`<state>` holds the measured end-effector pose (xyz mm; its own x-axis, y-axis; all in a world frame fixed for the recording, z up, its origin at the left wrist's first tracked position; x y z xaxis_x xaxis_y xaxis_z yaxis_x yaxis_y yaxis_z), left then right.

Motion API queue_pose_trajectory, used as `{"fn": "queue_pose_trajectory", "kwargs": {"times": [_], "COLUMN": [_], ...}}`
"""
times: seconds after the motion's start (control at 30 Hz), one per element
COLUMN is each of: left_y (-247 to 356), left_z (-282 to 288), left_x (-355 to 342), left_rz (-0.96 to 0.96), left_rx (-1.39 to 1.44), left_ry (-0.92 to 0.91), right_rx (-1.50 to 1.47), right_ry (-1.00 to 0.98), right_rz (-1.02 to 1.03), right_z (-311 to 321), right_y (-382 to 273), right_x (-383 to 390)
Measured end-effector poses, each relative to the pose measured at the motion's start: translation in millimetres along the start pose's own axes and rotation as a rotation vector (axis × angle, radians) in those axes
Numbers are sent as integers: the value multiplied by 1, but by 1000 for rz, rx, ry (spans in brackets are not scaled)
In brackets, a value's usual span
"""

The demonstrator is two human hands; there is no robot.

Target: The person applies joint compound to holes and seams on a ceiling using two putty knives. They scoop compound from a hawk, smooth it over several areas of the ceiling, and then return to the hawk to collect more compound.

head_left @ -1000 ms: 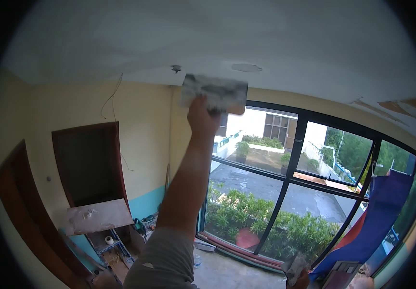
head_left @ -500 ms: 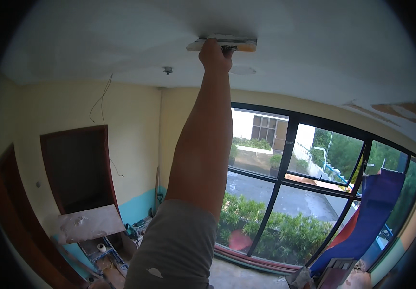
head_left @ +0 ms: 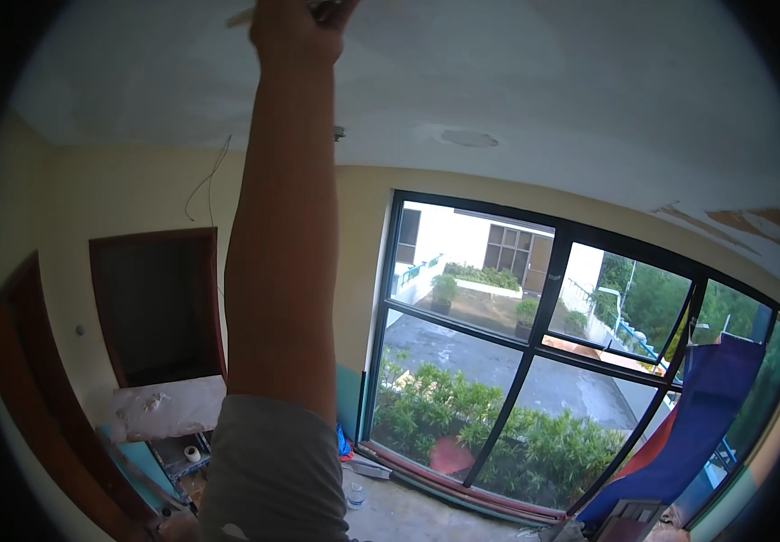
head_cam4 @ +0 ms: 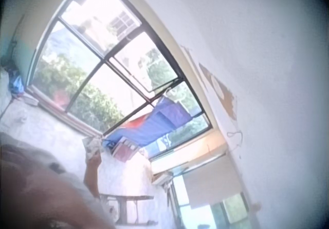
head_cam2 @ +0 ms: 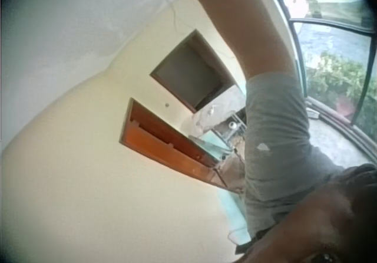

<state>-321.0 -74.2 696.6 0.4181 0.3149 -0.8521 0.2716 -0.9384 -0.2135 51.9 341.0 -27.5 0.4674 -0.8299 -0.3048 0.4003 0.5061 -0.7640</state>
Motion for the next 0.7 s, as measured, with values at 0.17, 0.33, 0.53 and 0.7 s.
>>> {"fn": "queue_pose_trajectory", "kwargs": {"times": [0.17,0.33,0.53,0.7], "left_y": [-27,-139,-203,-249], "left_z": [78,94,67,-10], "left_x": [-4,43,10,16], "left_rz": [-286,-309,-267,-158], "left_rx": [-640,-1102,-987,-803], "left_ry": [-95,-114,84,228], "right_rx": [-823,208,369,415], "right_ry": [-13,75,229,232], "right_rz": [-323,51,45,-11], "right_z": [-14,-9,7,14], "right_y": [50,16,-19,-16], "right_x": [-3,19,44,54]}}
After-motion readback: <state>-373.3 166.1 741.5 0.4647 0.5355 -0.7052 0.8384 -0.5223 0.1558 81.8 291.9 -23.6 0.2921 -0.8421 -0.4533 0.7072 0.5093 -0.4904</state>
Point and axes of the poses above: each hand's wrist, its own x-axis away from the middle knuckle, its own z-axis out of the back of the hand, y = z × x, the point moved 4 cm from there along -x, towards the middle knuckle, and after that the axes turned 12 degrees about -y, right-handed, at the moved point
